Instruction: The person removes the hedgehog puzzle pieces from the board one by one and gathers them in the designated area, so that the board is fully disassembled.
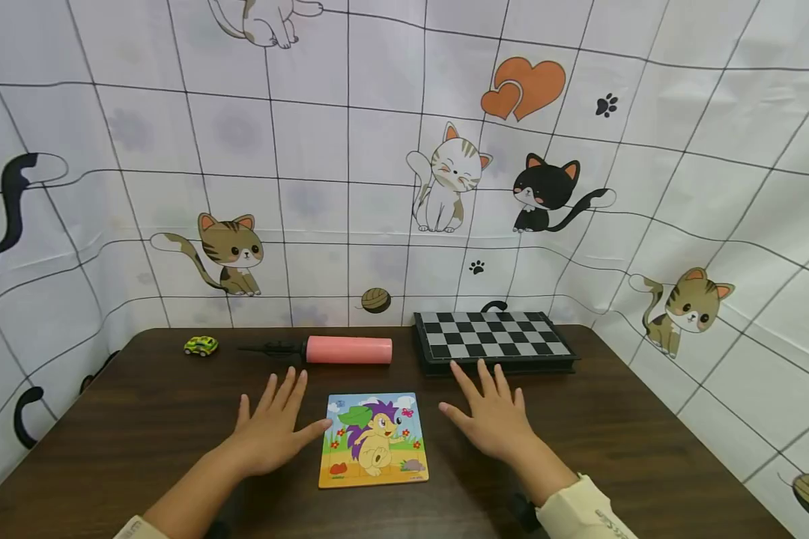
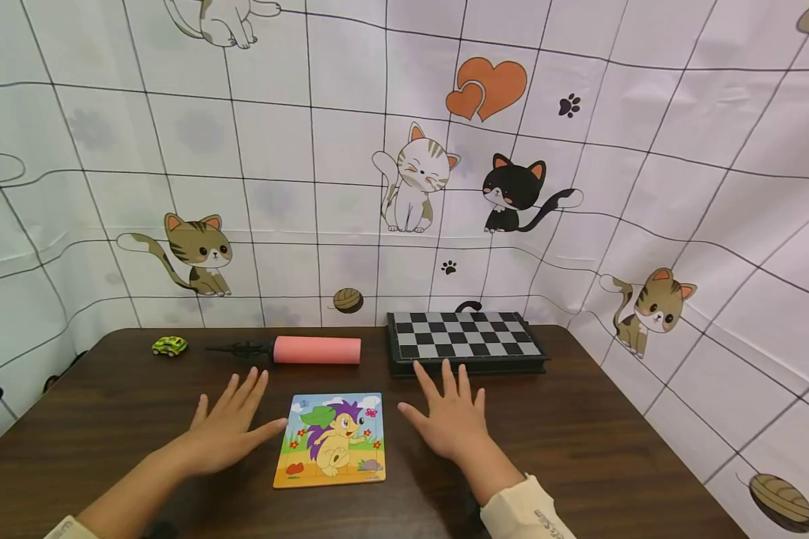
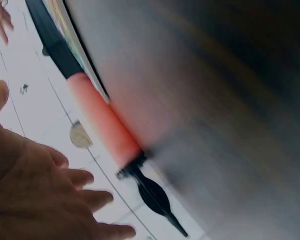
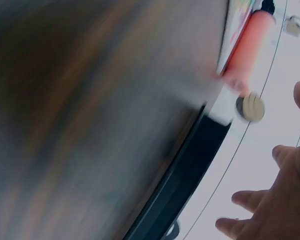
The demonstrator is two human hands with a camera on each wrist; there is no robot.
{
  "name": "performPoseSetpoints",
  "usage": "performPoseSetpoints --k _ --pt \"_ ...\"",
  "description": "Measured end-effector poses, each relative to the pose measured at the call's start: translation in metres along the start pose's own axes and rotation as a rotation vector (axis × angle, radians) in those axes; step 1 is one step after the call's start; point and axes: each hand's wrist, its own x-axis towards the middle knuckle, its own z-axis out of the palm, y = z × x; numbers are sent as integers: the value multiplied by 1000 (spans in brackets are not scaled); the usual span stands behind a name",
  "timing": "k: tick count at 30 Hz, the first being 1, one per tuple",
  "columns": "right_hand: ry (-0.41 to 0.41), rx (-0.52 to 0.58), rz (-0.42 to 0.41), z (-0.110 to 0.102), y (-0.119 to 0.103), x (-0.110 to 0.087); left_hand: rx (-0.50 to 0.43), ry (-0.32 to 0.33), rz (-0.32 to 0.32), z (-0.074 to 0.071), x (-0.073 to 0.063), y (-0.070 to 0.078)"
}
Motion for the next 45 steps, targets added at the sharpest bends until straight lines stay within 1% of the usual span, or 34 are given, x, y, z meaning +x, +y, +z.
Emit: performPoseSetpoints --k 2,4,7,8,9,11,13,14,15,16,17,20,22,26,27,29,32,33,35,39,40,42,45 --pt "-3 17 -56 6 -14 7 13 -53 48 4 0 6" --pt "-15 28 -122 12 -30 14 30 -134 105 8 -1 14" --pt "-43 22 -223 19 -55 23 56 -267 213 18 -5 26" --pt "-52 10 -254 21 -62 26 66 -301 257 23 -6 28" --pt "-59 -7 -279 23 -69 29 79 -328 309 31 -4 25" --pt "-75 -34 -315 27 -82 35 101 -361 387 43 -3 24" --pt "-92 -35 -335 30 -93 41 101 -373 468 54 0 20" --pt "-108 -27 -333 32 -98 44 98 -378 505 57 2 19" --pt "-125 -9 -328 33 -102 47 109 -381 524 58 3 19" --pt "-144 13 -321 35 -106 49 111 -390 526 56 1 24" --pt "-164 34 -313 36 -109 51 114 -394 541 55 2 25" --pt "-219 74 -286 40 -115 56 139 -410 546 50 2 32" --pt "-238 82 -274 42 -117 58 143 -413 537 51 3 31" --pt "-256 91 -267 43 -118 62 120 -406 546 58 10 24" --pt "-259 92 -269 42 -118 63 130 -404 531 58 10 25" --pt "-270 100 -267 40 -119 65 148 -409 512 51 7 32" --pt "-290 115 -248 38 -122 69 183 -420 484 33 -3 48" --pt "-295 125 -238 38 -124 70 194 -423 476 30 -4 50" --pt "-304 140 -217 38 -126 71 173 -414 499 33 -1 44" --pt "-309 151 -204 40 -131 74 135 -395 529 52 12 24" --pt "-313 149 -207 41 -132 75 131 -392 532 53 13 21" --pt "-320 149 -206 42 -134 75 130 -403 519 50 12 22" --pt "-327 130 -206 44 -138 76 139 -415 504 41 7 27"
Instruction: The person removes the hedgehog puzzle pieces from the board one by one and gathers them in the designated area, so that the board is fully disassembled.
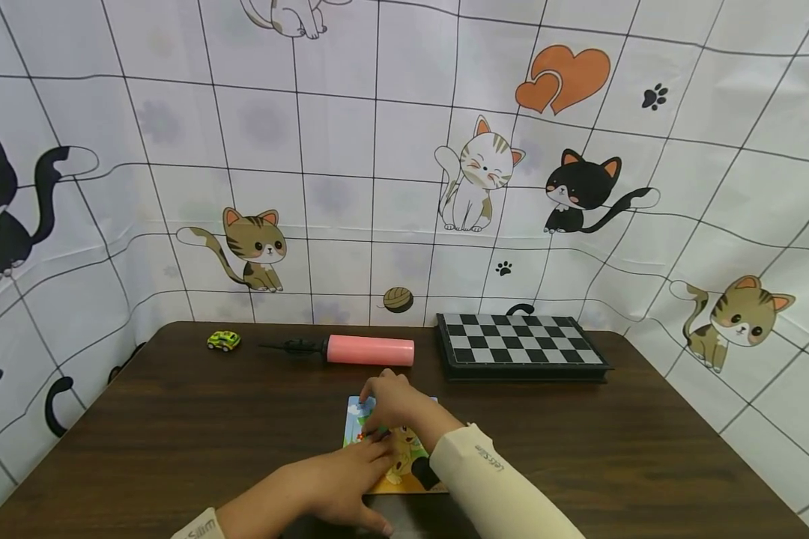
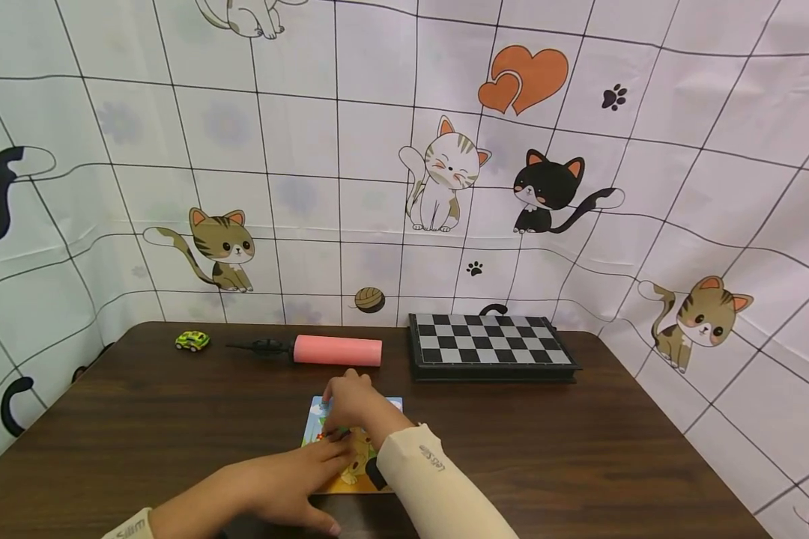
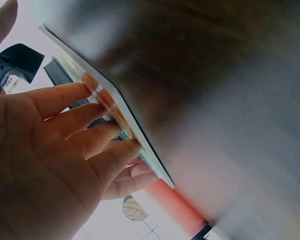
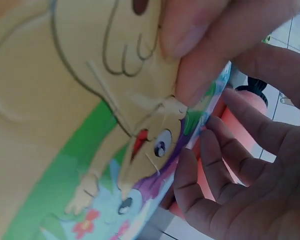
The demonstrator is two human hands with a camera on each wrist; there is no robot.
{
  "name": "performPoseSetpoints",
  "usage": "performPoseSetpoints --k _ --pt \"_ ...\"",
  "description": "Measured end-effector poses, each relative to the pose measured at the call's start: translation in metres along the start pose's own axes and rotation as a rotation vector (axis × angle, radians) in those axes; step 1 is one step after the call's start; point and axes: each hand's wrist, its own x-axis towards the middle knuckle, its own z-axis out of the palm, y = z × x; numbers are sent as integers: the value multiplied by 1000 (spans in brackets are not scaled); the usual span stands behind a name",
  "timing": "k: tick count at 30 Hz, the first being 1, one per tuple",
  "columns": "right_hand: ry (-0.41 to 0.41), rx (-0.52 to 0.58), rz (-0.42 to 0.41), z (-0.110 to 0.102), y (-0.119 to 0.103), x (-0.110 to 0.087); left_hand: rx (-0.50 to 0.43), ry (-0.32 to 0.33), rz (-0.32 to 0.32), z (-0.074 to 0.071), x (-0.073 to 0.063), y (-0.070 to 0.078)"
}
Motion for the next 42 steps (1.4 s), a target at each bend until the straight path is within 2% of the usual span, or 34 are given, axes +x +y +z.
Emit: performPoseSetpoints --k 7,13,19,24,27,33,37,42 --pt "-4 -81 -11 -5 -7 0 -8 -10 -33 -10 -8 14" --pt "-27 -117 14 -8 -12 0 0 -8 -30 -5 -5 9" --pt "-32 -70 28 -7 -11 0 -26 -4 -12 -1 -3 4" --pt "14 8 -26 -4 -6 0 0 -16 -16 -1 -3 3" --pt "69 94 -54 -1 0 -1 -13 -9 9 7 3 -10" --pt "182 298 -48 0 16 -3 -11 4 50 26 18 -35" --pt "161 489 -17 0 29 -2 0 6 53 33 23 -42" --pt "117 804 65 -4 51 -6 -30 -9 17 29 21 -39"
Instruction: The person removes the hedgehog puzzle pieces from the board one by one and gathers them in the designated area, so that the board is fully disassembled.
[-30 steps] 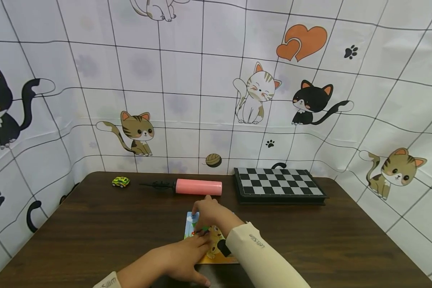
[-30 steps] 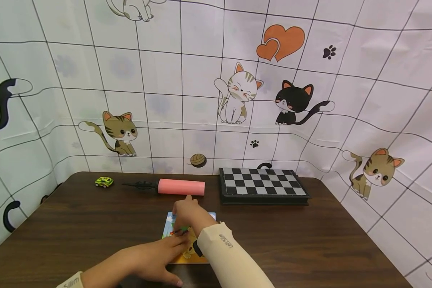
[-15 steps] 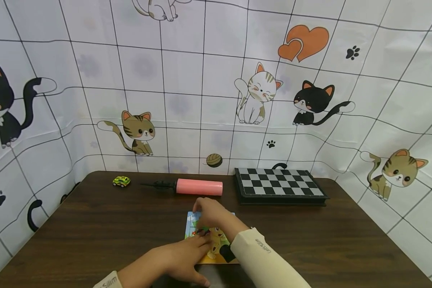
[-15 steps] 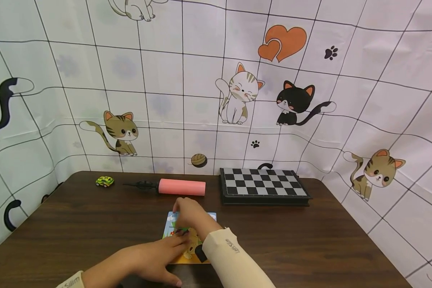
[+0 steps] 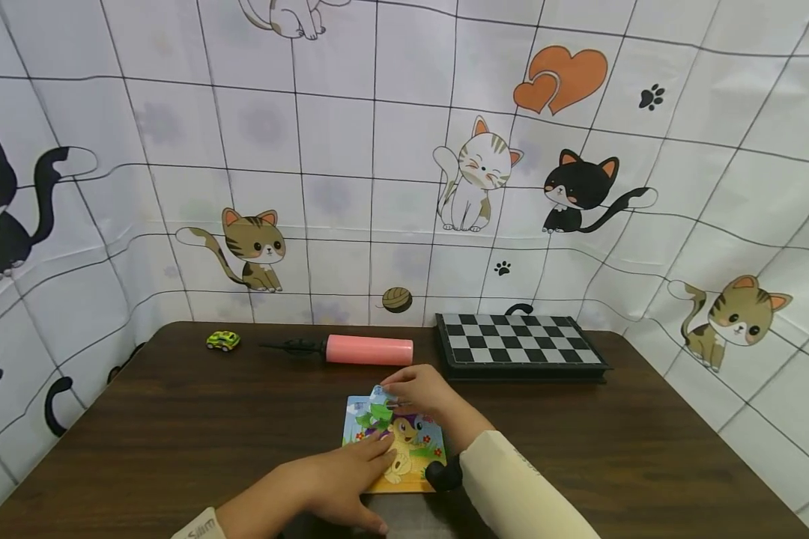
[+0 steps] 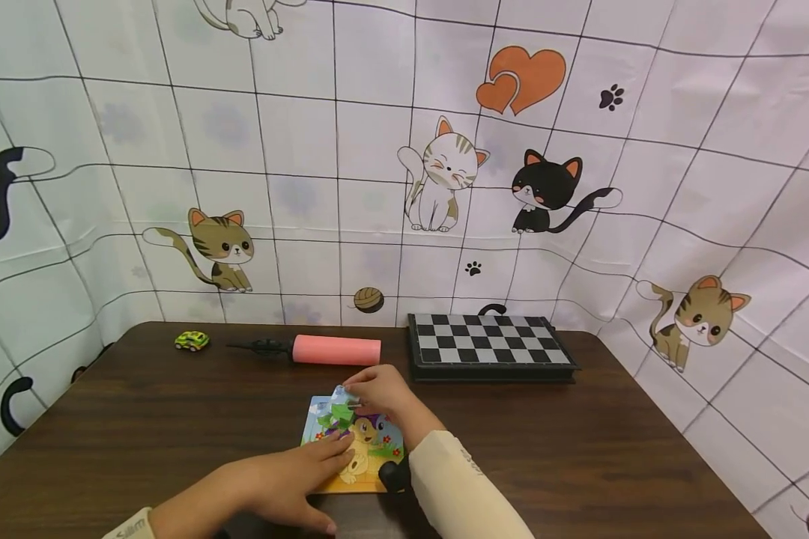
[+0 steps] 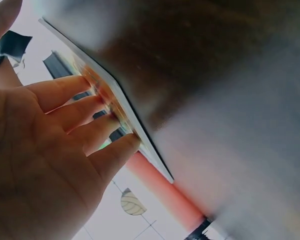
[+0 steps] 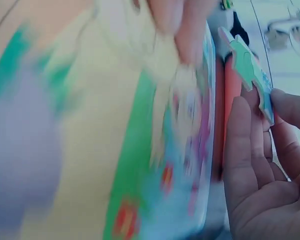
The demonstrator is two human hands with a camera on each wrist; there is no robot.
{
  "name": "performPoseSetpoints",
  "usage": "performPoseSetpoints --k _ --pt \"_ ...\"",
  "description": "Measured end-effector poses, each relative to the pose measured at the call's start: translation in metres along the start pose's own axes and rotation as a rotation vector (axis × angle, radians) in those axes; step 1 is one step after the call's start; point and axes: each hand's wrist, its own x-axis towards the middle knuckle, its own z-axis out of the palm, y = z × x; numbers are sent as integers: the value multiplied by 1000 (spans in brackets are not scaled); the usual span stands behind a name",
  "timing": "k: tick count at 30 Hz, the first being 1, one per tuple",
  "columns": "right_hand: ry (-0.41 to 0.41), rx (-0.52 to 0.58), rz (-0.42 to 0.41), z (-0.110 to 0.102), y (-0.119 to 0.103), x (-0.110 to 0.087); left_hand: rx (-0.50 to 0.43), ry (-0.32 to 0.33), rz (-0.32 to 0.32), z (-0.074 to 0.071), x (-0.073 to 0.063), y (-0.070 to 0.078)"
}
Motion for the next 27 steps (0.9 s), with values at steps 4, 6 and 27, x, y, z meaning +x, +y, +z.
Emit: performPoseSetpoints --k 4,6,27 --pt "37 64 75 -26 12 -7 -1 -11 -30 -4 -1 6" --pt "66 50 109 -42 16 -13 -3 -13 -33 -5 0 7" --pt "226 -59 197 -147 66 -62 -27 -1 -67 -23 -14 32"
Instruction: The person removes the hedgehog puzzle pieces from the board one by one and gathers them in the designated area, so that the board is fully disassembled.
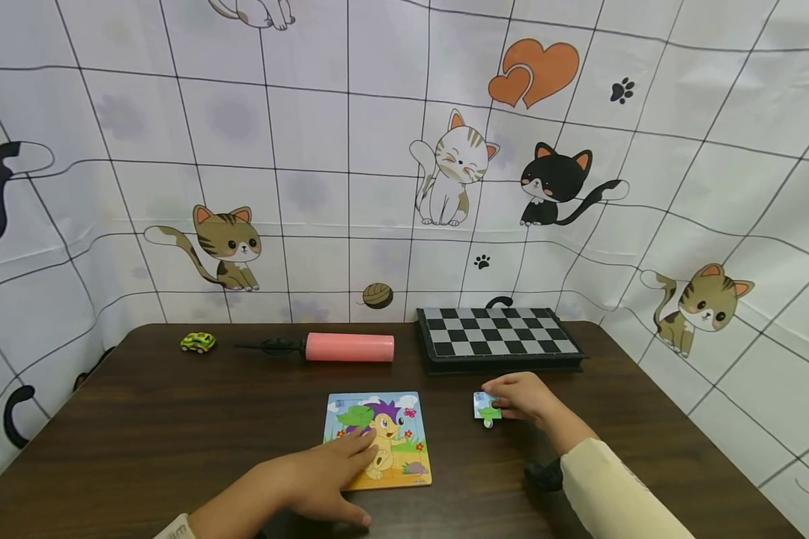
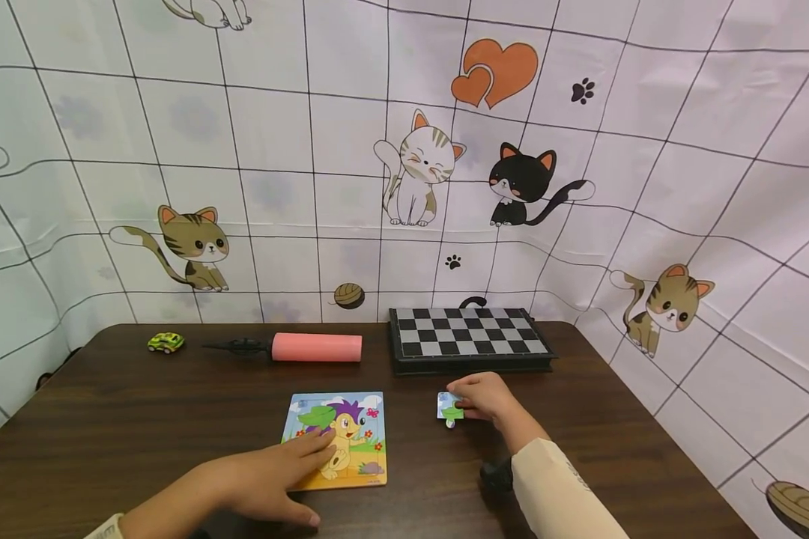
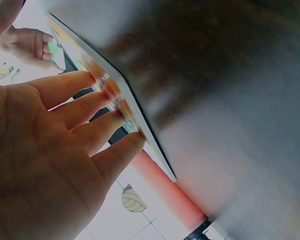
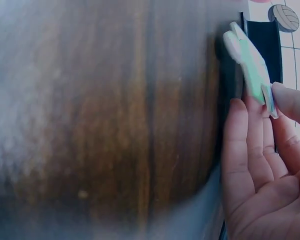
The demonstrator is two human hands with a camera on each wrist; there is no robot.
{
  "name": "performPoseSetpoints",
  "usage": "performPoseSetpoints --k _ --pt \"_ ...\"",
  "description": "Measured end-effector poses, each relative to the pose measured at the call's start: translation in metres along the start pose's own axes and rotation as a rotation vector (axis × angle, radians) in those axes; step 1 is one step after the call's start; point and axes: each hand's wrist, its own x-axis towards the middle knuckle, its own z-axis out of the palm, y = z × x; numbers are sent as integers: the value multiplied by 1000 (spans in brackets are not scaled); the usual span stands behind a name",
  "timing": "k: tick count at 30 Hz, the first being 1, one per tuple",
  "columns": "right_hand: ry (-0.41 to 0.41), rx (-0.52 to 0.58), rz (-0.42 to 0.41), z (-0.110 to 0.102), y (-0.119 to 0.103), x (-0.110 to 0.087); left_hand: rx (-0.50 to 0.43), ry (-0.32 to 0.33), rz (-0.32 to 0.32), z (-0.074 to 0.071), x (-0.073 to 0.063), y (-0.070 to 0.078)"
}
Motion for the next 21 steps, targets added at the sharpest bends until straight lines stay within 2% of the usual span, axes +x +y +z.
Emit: performPoseSetpoints --k 2,9,11,16,21 --pt "12 -18 2 -1 0 -1 10 -9 -5 0 1 0" --pt "50 -65 5 2 -4 -5 -17 -25 -79 -21 -15 32" --pt "74 -82 4 2 -6 -7 -20 -23 -85 -24 -19 37" --pt "122 -141 -5 4 -8 -8 -22 -23 -88 -26 -21 40" --pt "119 -174 -30 5 -8 -8 -25 -25 -80 -24 -19 37"
